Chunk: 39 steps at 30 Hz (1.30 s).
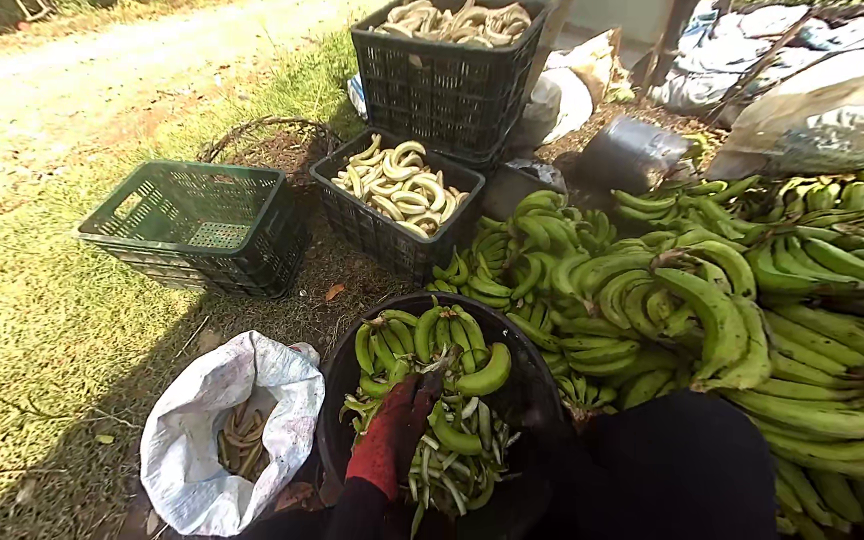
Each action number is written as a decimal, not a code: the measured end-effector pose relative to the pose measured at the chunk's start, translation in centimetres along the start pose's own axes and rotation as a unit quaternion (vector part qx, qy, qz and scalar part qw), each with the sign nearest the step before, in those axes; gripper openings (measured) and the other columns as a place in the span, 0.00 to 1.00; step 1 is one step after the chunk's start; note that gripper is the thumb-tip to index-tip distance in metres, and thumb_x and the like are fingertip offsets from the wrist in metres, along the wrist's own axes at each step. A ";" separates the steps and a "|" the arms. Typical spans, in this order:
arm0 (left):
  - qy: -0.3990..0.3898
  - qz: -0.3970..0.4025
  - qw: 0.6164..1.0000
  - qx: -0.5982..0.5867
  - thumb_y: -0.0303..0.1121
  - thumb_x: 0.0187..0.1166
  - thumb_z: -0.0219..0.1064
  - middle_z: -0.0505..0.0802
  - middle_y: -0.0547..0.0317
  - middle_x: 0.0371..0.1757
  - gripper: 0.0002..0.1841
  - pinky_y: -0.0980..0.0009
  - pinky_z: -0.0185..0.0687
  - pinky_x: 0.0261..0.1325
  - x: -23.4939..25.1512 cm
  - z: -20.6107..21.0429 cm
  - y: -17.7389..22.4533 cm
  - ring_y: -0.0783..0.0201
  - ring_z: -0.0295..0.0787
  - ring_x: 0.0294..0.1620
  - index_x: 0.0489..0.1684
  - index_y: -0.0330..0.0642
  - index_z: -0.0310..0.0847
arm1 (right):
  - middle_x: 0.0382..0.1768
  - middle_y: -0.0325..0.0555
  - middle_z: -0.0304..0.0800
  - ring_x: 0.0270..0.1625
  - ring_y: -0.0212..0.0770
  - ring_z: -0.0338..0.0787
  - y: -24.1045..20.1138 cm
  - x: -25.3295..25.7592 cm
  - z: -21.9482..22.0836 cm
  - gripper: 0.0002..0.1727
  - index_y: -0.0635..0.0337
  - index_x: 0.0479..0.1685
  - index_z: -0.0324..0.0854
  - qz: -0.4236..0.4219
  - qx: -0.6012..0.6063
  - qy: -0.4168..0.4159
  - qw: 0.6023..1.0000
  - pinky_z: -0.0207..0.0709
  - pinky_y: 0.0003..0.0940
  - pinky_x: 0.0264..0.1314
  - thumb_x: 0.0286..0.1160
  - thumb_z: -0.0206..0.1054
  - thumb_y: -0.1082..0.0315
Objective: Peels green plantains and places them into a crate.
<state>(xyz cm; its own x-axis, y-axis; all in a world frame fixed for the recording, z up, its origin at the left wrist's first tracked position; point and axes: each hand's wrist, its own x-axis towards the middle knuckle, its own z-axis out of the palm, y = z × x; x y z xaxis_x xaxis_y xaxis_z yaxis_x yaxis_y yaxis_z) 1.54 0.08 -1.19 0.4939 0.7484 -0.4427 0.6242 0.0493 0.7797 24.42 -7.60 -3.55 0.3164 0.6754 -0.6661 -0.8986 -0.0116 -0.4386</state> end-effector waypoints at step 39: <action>-0.020 0.074 0.997 0.033 0.63 0.87 0.52 0.92 0.57 0.58 0.29 0.52 0.89 0.63 -2.6 1.8 1.7 0.62 0.92 0.56 0.68 0.53 0.84 | 0.56 0.48 0.88 0.48 0.39 0.89 1.5 2.0 0.3 0.28 0.56 0.83 0.67 -0.164 -0.312 -0.167 0.921 0.86 0.37 0.49 0.92 0.46 0.51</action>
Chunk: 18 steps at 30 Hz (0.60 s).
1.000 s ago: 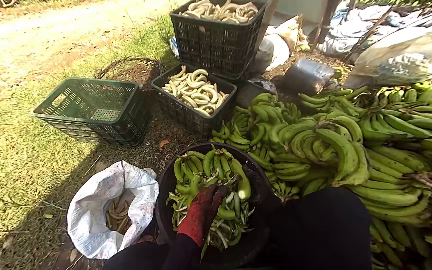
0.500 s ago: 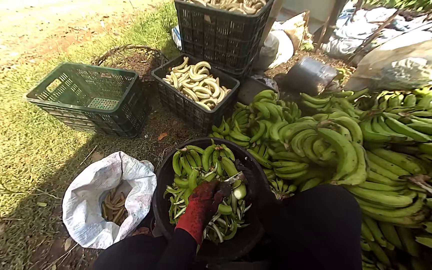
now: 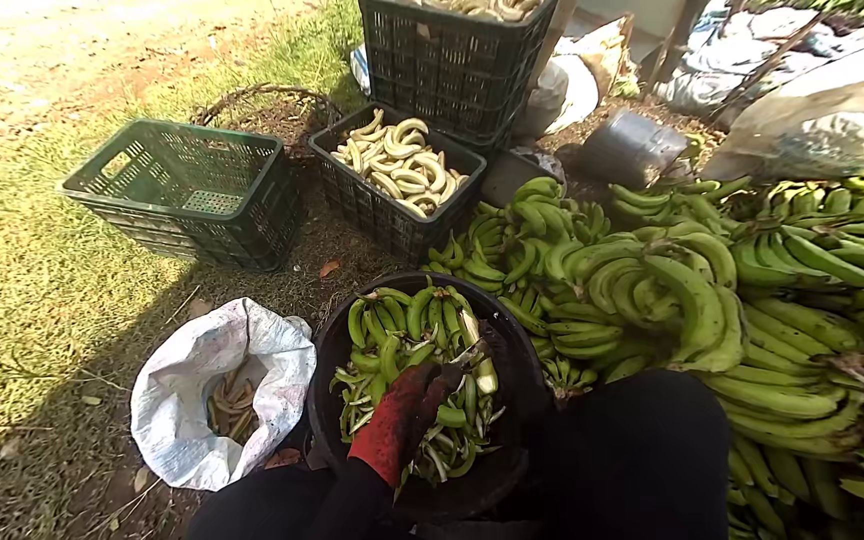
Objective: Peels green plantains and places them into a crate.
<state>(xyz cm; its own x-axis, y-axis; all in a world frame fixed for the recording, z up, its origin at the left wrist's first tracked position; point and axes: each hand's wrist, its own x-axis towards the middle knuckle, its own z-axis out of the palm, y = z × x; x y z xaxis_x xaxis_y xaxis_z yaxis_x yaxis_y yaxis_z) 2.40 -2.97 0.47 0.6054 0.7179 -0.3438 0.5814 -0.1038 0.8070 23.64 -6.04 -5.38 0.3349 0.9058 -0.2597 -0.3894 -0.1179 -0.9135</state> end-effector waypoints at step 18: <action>0.114 -0.035 0.991 0.053 0.62 0.87 0.51 0.90 0.52 0.62 0.30 0.49 0.81 0.71 0.4 -1.8 0.4 0.57 0.87 0.65 0.71 0.49 0.81 | 0.48 0.53 0.88 0.41 0.46 0.93 1.5 -1.7 2.7 0.27 0.54 0.84 0.59 0.098 0.123 -0.052 0.986 0.90 0.41 0.37 0.91 0.51 0.53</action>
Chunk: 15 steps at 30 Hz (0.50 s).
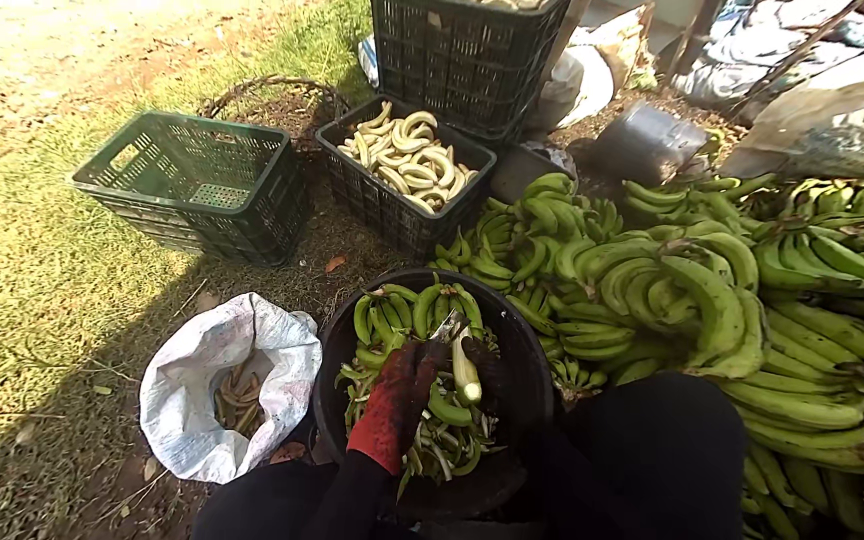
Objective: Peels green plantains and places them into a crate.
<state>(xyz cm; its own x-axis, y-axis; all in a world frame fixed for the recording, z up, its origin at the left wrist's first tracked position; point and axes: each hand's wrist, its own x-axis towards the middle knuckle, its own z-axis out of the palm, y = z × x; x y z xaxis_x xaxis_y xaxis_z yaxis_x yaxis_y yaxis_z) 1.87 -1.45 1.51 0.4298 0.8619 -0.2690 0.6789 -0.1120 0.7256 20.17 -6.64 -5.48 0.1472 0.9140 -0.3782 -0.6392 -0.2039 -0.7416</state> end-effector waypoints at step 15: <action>-0.012 -0.014 1.000 0.008 0.57 0.88 0.54 0.90 0.49 0.63 0.28 0.50 0.79 0.74 -0.9 1.8 0.6 0.53 0.86 0.68 0.73 0.47 0.80 | 0.67 0.54 0.82 0.60 0.32 0.85 -3.6 1.3 3.6 0.27 0.64 0.85 0.62 -0.210 -0.183 0.197 0.940 0.80 0.28 0.64 0.95 0.46 0.59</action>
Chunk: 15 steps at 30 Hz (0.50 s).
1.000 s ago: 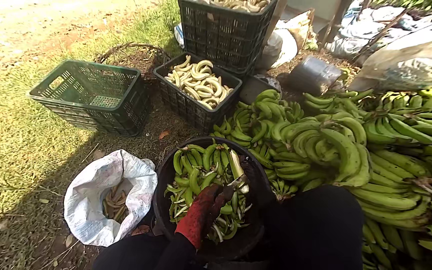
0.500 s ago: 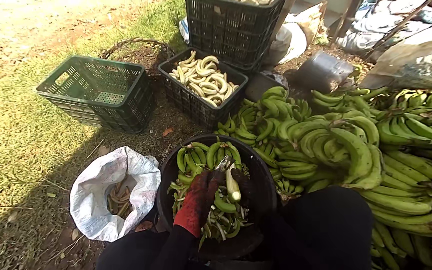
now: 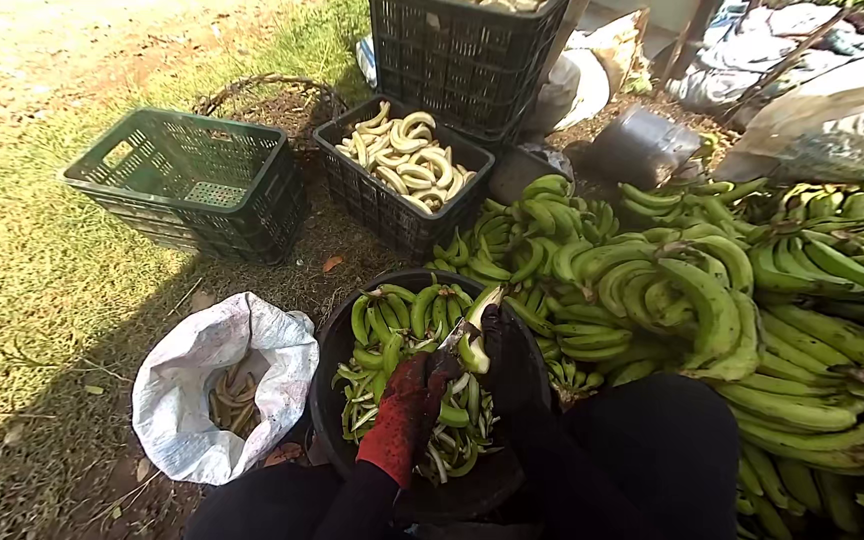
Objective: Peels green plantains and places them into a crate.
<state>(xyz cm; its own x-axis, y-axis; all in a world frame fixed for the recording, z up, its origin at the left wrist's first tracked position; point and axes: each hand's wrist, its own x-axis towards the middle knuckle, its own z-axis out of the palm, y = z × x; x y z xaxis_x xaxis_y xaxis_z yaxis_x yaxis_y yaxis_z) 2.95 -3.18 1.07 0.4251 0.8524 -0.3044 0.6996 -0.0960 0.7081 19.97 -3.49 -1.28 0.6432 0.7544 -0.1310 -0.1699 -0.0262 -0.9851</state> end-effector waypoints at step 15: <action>0.044 0.095 0.988 0.111 0.58 0.83 0.59 0.92 0.48 0.57 0.27 0.46 0.85 0.64 1.0 1.1 0.0 0.49 0.90 0.59 0.69 0.50 0.84 | 0.65 0.54 0.82 0.59 0.38 0.84 1.0 0.7 -0.9 0.24 0.64 0.79 0.69 0.079 0.020 0.007 0.997 0.81 0.36 0.62 0.95 0.46 0.59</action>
<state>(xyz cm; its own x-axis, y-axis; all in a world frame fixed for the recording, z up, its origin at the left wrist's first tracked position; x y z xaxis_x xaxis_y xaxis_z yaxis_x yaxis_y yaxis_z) 4.01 -2.88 0.05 0.5164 0.8485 -0.1153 0.7249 -0.3615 0.5864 20.90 -3.60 -2.45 0.6163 0.7337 -0.2860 -0.2988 -0.1181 -0.9470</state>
